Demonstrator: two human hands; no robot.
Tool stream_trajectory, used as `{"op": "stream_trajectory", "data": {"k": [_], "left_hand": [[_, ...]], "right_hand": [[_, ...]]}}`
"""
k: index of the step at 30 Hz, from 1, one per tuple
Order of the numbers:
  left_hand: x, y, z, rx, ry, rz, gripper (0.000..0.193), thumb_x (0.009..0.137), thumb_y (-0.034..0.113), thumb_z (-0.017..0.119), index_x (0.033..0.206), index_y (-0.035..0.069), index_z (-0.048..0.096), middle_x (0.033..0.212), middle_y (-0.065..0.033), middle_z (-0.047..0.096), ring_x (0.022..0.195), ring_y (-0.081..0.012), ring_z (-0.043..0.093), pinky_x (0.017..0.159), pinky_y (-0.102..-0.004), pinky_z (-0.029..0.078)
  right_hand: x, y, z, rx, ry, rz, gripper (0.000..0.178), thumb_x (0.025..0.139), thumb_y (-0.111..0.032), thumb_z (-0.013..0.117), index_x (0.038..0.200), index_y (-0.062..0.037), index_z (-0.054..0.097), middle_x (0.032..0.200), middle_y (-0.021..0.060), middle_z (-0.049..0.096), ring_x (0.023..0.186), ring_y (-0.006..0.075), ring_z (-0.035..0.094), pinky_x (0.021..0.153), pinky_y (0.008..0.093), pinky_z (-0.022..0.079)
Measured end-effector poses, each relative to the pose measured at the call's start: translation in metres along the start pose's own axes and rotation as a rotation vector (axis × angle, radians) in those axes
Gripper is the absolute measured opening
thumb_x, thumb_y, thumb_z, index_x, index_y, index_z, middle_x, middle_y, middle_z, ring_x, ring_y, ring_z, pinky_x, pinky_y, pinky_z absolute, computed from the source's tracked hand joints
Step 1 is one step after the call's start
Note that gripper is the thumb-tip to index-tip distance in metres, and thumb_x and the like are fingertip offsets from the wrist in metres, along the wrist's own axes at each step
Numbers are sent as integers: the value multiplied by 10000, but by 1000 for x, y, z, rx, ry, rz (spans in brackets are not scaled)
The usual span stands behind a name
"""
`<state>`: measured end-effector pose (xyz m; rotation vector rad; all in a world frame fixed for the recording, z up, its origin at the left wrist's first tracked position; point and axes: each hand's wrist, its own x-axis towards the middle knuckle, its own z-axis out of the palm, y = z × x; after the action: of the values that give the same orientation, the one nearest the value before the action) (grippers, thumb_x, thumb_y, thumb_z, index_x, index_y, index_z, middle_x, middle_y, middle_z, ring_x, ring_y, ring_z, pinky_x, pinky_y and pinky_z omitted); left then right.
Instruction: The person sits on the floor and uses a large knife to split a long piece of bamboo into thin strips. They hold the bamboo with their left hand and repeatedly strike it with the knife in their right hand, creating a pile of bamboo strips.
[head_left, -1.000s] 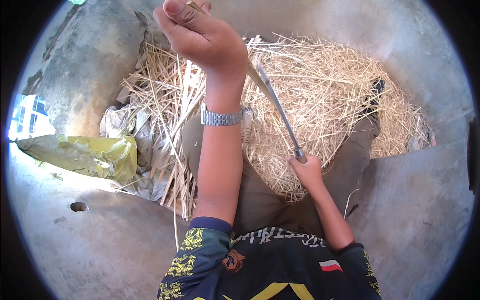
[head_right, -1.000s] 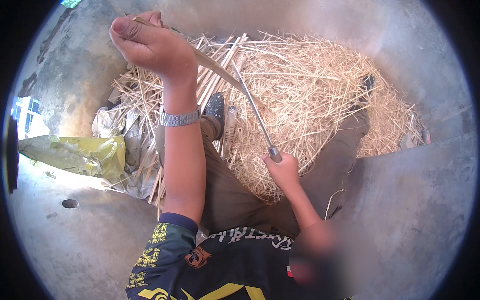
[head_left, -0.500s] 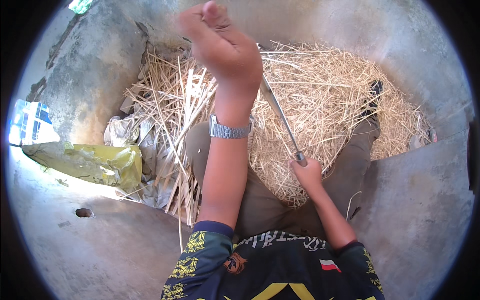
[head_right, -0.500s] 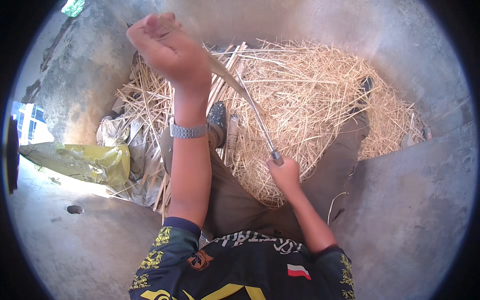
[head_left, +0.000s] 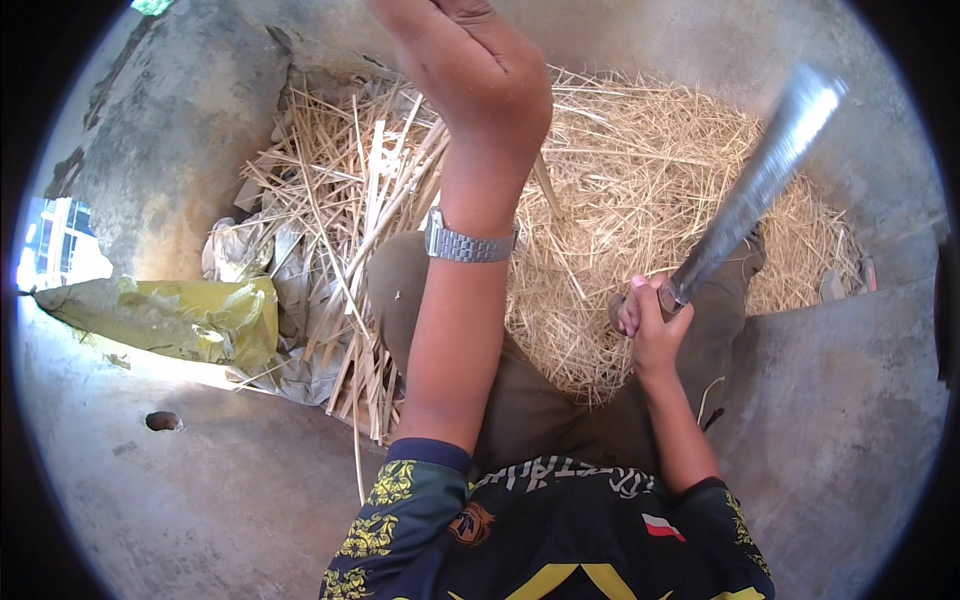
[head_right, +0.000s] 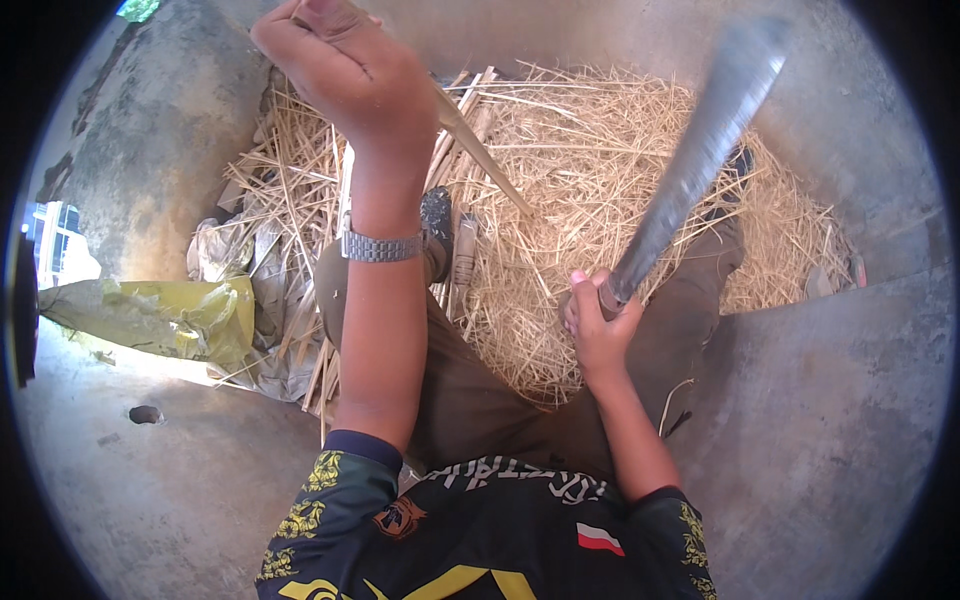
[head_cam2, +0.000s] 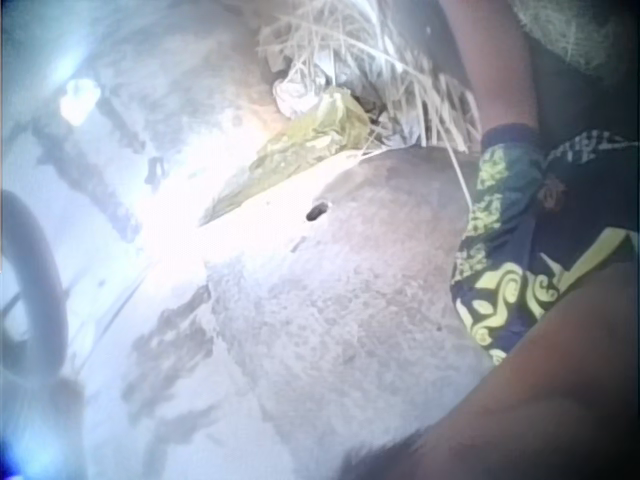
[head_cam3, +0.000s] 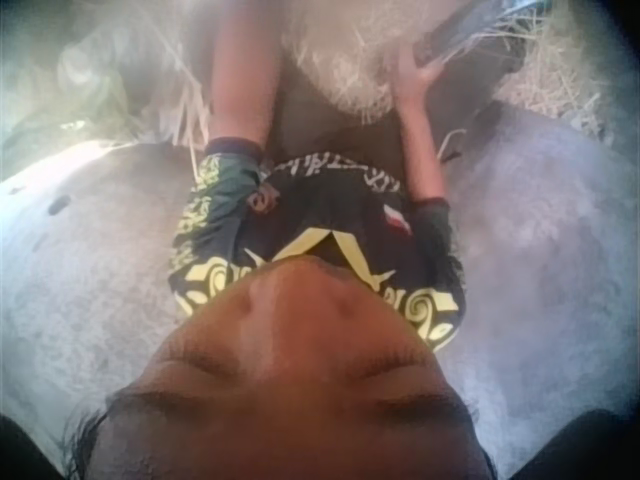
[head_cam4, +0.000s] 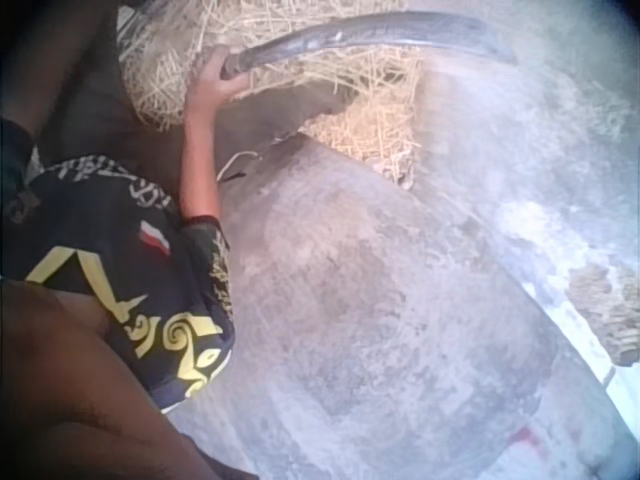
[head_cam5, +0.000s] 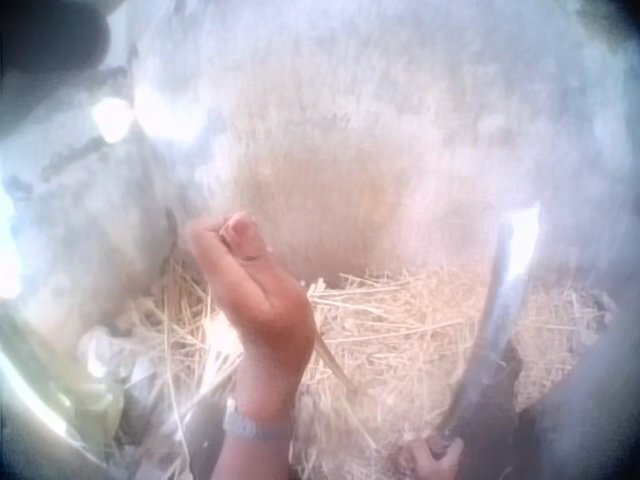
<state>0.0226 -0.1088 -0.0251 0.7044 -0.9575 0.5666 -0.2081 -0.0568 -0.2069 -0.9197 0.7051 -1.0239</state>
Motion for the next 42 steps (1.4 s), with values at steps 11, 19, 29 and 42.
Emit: {"op": "stream_trajectory", "data": {"k": [11,19,29,42], "left_hand": [[-5,6,-6,202,-166,198,197,1104,168,399,990,16,453,856,-54,455,673,-119,397,614,-264,354],[2,4,-26,288,-94,26,231,1105,219,436,1017,23,521,874,-33,511,749,-104,461,691,-272,413],[-9,8,-16,141,-60,-196,288,1106,305,446,1072,52,580,836,27,515,749,-60,479,682,-245,414],[1,-3,-29,456,-88,-40,286,1048,241,571,1156,-17,631,903,-52,633,799,-145,603,734,-278,493]], "right_hand": [[23,62,-49,-327,-289,713,375,888,-273,760,664,-40,568,531,24,528,396,147,451,408,339,363],[-1,14,-3,-623,12,-175,341,942,-238,722,695,-69,560,574,-56,484,541,42,394,505,270,328],[34,150,-50,-987,-32,364,313,901,-221,686,677,-32,580,593,39,569,517,142,539,503,337,401],[53,45,-4,-846,-87,231,356,874,-320,771,728,-80,553,522,-25,485,375,86,419,362,269,332]]}}
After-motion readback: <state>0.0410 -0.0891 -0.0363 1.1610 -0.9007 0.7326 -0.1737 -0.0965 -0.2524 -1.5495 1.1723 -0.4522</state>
